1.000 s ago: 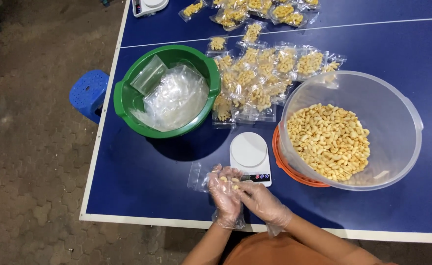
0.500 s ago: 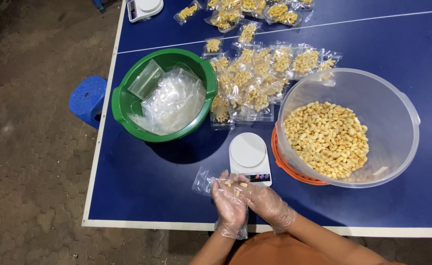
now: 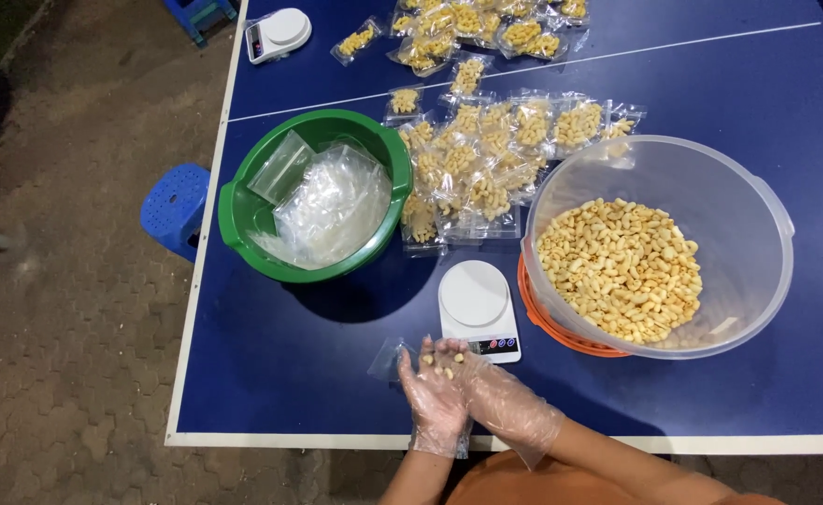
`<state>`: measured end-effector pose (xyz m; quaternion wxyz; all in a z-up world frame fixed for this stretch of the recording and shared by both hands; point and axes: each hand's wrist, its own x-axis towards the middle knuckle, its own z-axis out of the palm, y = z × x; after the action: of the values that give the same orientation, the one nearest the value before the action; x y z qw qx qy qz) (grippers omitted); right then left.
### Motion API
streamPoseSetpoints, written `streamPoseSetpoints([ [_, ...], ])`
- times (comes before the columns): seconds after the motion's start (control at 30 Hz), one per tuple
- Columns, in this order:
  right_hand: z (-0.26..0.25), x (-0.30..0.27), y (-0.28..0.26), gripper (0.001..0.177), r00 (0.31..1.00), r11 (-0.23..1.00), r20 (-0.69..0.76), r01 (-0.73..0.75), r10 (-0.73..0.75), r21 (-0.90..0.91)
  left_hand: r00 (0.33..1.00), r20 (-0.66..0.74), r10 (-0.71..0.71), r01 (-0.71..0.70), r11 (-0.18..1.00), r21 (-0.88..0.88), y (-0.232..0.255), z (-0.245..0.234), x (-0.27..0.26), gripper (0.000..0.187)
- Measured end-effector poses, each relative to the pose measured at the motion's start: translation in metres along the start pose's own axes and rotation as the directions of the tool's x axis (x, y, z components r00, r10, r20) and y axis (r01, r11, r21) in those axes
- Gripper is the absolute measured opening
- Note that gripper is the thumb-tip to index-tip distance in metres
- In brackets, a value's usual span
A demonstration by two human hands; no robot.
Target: Portioning and weighing snacks into small plastic bags using a digital scale on a production table.
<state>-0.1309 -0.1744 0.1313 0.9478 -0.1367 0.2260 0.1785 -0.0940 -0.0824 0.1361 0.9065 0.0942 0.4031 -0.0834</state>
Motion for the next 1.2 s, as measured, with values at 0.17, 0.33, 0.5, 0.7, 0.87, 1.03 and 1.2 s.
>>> streamPoseSetpoints([
  [0.17,0.066,-0.014,-0.019,0.033,0.989,0.883,-0.127,0.011,-0.08,-0.47,0.998,0.059,-0.01,0.013,0.998,-0.058,0.009,-0.014,0.019,0.033],
  [0.33,0.035,-0.013,-0.037,0.028,0.822,-0.172,0.565,0.548,-0.074,-0.819,0.98,0.135,-0.146,0.154,0.987,-0.047,0.01,-0.037,0.036,0.035],
  [0.5,0.073,-0.053,-0.081,0.023,0.693,-0.432,0.705,0.687,0.148,-0.584,0.982,0.169,-0.085,0.103,0.99,-0.1,0.033,-0.04,0.07,0.03],
  [0.7,0.098,-0.114,-0.159,0.042,0.473,-0.605,0.879,0.717,0.056,-0.347,0.979,0.137,0.153,-0.148,0.988,-0.045,0.057,-0.028,0.101,0.04],
  [0.87,0.088,-0.09,-0.237,0.043,0.921,-0.878,0.386,0.142,-0.052,-0.457,0.835,0.528,-0.158,0.268,0.954,-0.138,0.066,-0.016,0.119,0.051],
  [1.03,0.114,-0.084,-0.238,0.037,0.958,-0.867,-0.279,-0.19,-0.062,-0.46,0.888,0.433,-0.154,0.268,0.938,-0.217,0.073,-0.013,0.124,0.067],
  [1.2,0.106,-0.071,-0.23,0.019,0.703,0.299,-0.711,-0.677,-0.006,-0.672,0.887,0.43,-0.169,0.258,0.953,-0.156,0.072,-0.013,0.123,0.068],
])
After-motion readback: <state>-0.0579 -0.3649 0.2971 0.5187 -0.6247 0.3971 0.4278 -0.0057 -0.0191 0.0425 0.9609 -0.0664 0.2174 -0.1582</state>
